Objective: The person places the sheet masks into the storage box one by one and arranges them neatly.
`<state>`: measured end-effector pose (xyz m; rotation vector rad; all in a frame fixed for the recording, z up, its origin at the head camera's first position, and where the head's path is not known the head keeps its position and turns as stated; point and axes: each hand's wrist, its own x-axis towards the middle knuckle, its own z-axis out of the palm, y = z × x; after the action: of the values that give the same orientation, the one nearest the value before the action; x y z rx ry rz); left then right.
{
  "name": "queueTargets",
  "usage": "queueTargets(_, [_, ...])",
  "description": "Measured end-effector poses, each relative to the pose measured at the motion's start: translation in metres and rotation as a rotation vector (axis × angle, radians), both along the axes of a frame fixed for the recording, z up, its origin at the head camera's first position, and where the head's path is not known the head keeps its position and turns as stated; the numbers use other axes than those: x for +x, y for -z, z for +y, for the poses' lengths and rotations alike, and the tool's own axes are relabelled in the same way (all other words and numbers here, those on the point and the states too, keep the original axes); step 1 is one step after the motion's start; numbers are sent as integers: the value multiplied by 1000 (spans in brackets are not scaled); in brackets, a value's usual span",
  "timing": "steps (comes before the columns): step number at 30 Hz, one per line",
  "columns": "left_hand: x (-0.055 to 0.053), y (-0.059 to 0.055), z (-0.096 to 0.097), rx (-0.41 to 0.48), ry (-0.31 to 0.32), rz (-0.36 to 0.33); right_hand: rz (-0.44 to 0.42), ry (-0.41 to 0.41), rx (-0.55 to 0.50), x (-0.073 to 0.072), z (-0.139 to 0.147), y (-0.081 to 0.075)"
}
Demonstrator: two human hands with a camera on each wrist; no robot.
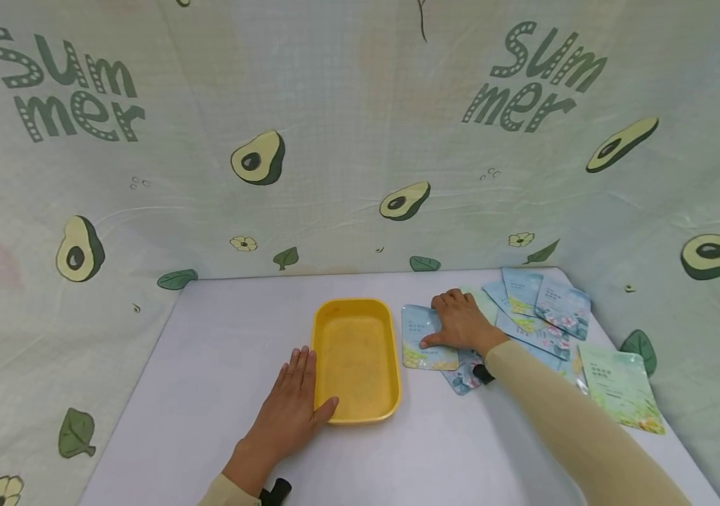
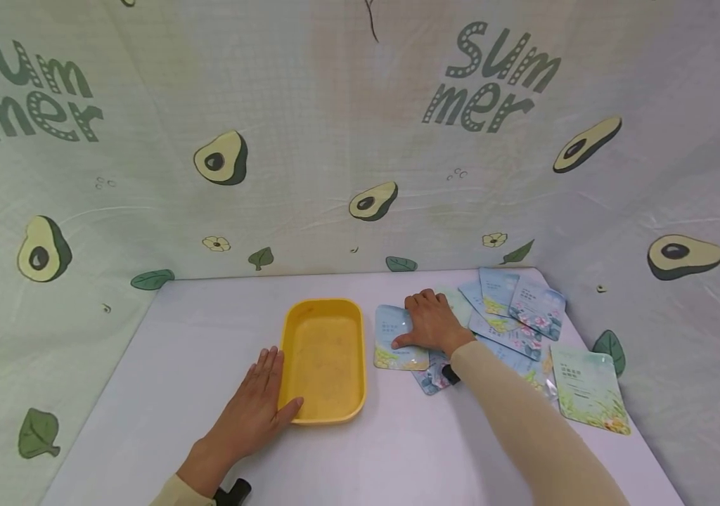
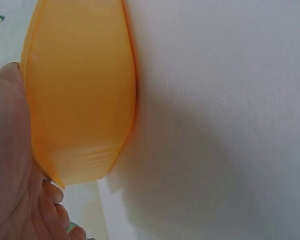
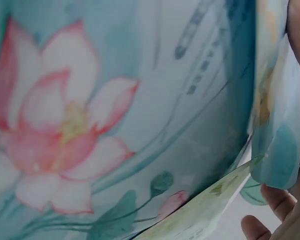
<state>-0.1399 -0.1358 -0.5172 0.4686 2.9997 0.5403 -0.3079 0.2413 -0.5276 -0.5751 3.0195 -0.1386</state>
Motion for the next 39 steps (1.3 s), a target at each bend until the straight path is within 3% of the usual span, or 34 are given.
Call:
queueTargets(7, [0,1,0,4,2,-1,43,0,-28,4,-5,-5])
queueTargets(16, [0,1,-1,1,-3,-4,268,-83,-127,31,-13,-21])
queueTargets(19, [0,1,-1,-1,2,-4,219,-48,-217,39,-16,-28])
queueTargets(23, [-1,2,-1,0,7,1,67,83,-385,49,-20,-37])
queueTargets(26, [-2,4,-2,3,8,-1,16,159,-475,54,-23,-39])
queueTargets(33, [-2,4,-2,17,5,-9,54,199,-502,55,-20,-28])
queueTargets(39, [-2,4,-2,14,3,-10,-40,257,-581,53,-9,-28])
